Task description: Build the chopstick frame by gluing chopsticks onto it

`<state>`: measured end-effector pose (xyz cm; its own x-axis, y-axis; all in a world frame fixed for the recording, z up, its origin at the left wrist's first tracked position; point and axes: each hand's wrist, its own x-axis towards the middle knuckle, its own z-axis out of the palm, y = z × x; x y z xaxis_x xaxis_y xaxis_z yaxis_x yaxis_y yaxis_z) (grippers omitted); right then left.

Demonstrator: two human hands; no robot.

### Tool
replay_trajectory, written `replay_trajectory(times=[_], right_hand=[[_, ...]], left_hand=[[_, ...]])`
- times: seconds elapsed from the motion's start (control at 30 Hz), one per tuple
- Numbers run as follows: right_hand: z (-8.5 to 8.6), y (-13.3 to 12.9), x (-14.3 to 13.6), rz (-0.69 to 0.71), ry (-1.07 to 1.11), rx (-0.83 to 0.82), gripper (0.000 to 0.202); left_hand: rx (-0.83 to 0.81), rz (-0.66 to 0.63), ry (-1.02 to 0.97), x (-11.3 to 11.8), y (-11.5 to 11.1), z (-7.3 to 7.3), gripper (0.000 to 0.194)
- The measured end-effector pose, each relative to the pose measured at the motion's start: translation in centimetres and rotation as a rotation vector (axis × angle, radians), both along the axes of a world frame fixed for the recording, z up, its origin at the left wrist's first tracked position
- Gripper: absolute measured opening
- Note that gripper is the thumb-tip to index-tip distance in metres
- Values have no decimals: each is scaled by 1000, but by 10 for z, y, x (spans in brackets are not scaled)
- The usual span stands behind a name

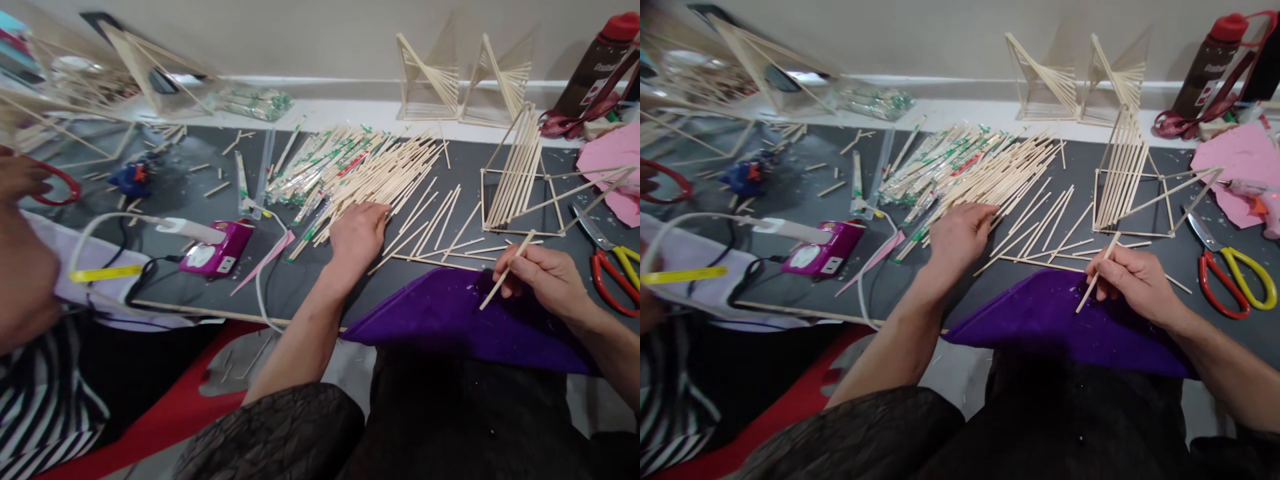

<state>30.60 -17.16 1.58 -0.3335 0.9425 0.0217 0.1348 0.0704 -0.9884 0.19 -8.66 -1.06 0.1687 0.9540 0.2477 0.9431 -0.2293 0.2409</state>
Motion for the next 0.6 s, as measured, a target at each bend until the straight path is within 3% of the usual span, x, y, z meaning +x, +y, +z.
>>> replay_trajectory(times=[0.17,0.33,0.6], right_hand=[[1,0,-1,-2,-7,-28,32],[3,0,-1,-6,-19,-13,32],[0,2,-1,9,-35,-4,33]], left_hand=[[-82,-54,152,1,12,-3,38],[-86,-147,111,6,6,-6,39],[-63,-117,179,1,17,-10,43]])
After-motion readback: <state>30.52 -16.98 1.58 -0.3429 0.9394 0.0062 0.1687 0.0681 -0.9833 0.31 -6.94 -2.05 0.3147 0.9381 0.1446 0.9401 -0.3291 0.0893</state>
